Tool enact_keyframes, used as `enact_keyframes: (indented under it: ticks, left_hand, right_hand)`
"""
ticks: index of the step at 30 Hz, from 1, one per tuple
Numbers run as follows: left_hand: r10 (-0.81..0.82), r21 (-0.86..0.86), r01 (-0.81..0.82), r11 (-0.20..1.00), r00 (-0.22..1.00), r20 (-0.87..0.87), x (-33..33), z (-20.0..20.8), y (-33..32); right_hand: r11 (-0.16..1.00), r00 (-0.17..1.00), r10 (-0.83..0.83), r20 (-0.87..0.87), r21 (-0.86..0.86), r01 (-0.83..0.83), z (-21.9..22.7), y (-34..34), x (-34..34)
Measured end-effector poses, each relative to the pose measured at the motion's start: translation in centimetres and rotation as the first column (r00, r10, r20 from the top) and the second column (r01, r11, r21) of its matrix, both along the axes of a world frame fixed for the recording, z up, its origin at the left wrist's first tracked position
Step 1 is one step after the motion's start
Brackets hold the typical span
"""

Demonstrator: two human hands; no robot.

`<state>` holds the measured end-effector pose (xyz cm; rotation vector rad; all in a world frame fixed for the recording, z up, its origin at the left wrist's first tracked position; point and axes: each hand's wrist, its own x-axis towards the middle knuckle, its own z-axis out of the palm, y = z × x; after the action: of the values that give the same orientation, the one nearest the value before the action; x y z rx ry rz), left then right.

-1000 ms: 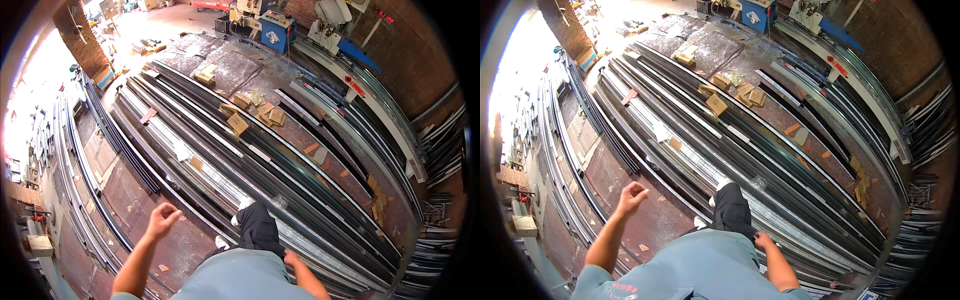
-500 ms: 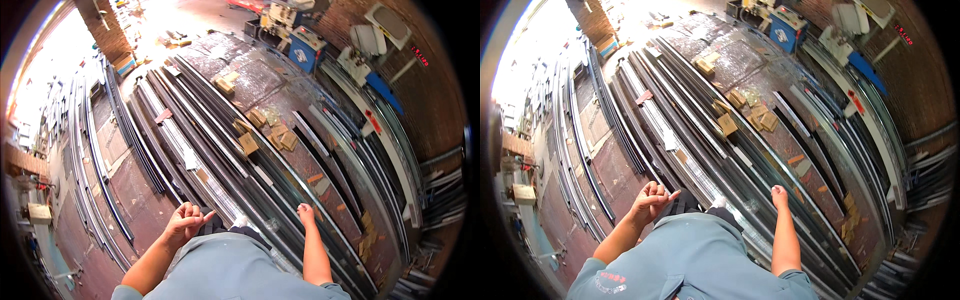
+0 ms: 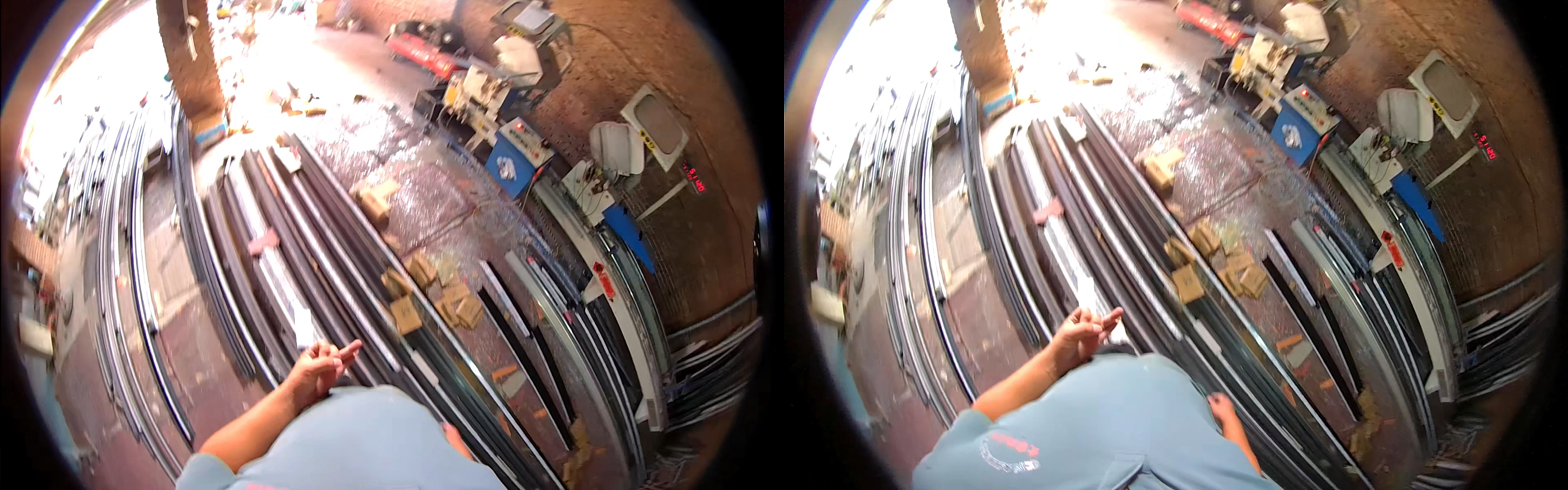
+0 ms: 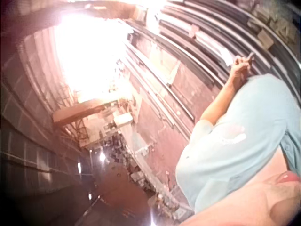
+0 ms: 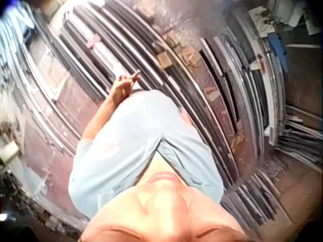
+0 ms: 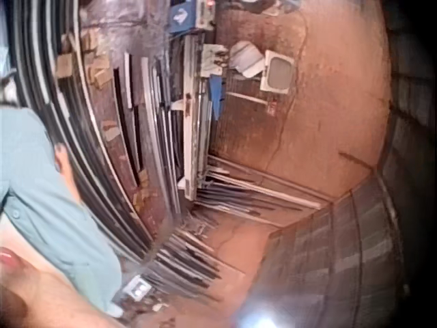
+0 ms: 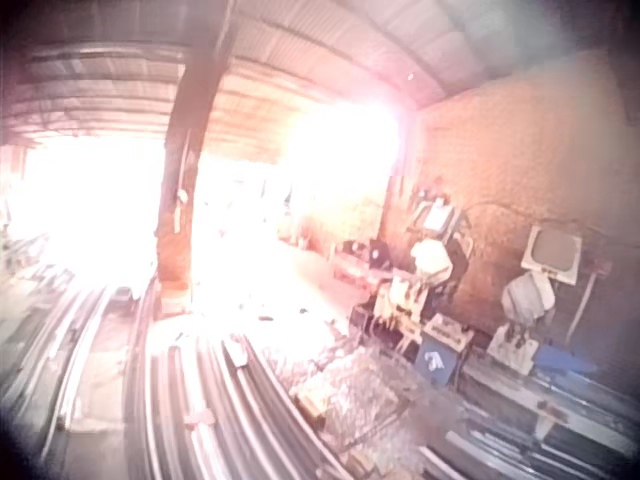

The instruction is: The person measures and cuts long metal profiles using a chop saw in a workshop. They place the profiles on the saw, measure them with a tape measure, mark them with a pen, and operate the saw to cut the pieces. The cut pieces are then moved to a pile on the floor.

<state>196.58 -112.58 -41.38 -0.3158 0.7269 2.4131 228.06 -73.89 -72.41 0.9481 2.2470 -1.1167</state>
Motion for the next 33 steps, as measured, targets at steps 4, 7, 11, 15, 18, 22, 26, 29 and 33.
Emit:
enact_keyframes:
  ticks: [4, 7, 11, 15, 18, 22, 26, 29, 33]
  left_hand:
    - [-0.022, 0.024, 0.024, 0.999, 0.996, -0.081, -10.4, -0.7, -1.9]
    - [0.012, -0.012, -0.014, 1.0, 0.993, -0.118, -16.9, -0.4, -2.9]
    - [0.106, -0.077, -0.11, 0.991, 0.993, -0.055, -21.6, -0.1, -5.3]
    - [0.223, -0.121, -0.222, 0.968, 0.975, -0.007, -23.9, -2.3, -6.9]
    - [0.294, -0.172, -0.284, 0.943, 0.955, 0.039, -26.1, -1.1, -6.7]
    - [0.402, -0.166, -0.391, 0.905, 0.914, 0.042, -30.8, -1.5, -6.3]
    - [0.404, -0.191, -0.395, 0.898, 0.915, 0.009, -36.9, 1.2, -3.0]
    - [0.353, -0.21, -0.35, 0.913, 0.935, -0.021, -41.5, 2.0, -0.9]
    - [0.378, -0.201, -0.377, 0.904, 0.925, -0.037, -45.7, 3.0, 1.1]
  right_hand:
    - [0.997, 0.993, -0.08, 0.082, 0.001, 0.08, 0.5, -3.8, -3.0]
    - [0.976, 0.982, -0.188, 0.009, -0.106, 0.188, 0.7, -4.1, -6.5]
    - [0.984, 0.985, -0.162, 0.058, -0.065, 0.166, 0.5, -2.9, -15.0]
    - [0.992, 0.953, 0.102, 0.286, 0.045, -0.12, 0.3, -0.6, -24.4]
    - [0.977, 0.929, 0.189, 0.317, 0.031, -0.21, -0.4, 1.5, -33.2]
    - [0.939, 0.922, 0.31, 0.234, 0.076, -0.335, -2.8, 4.6, -46.9]
    - [0.959, 0.958, 0.282, 0.053, 0.008, -0.282, -3.4, 6.7, -63.4]
    - [0.962, 0.946, 0.273, -0.173, 0.046, -0.269, -0.5, 7.2, -75.1]
    - [0.99, 0.95, 0.128, -0.283, -0.019, -0.139, 3.2, 8.4, -84.2]
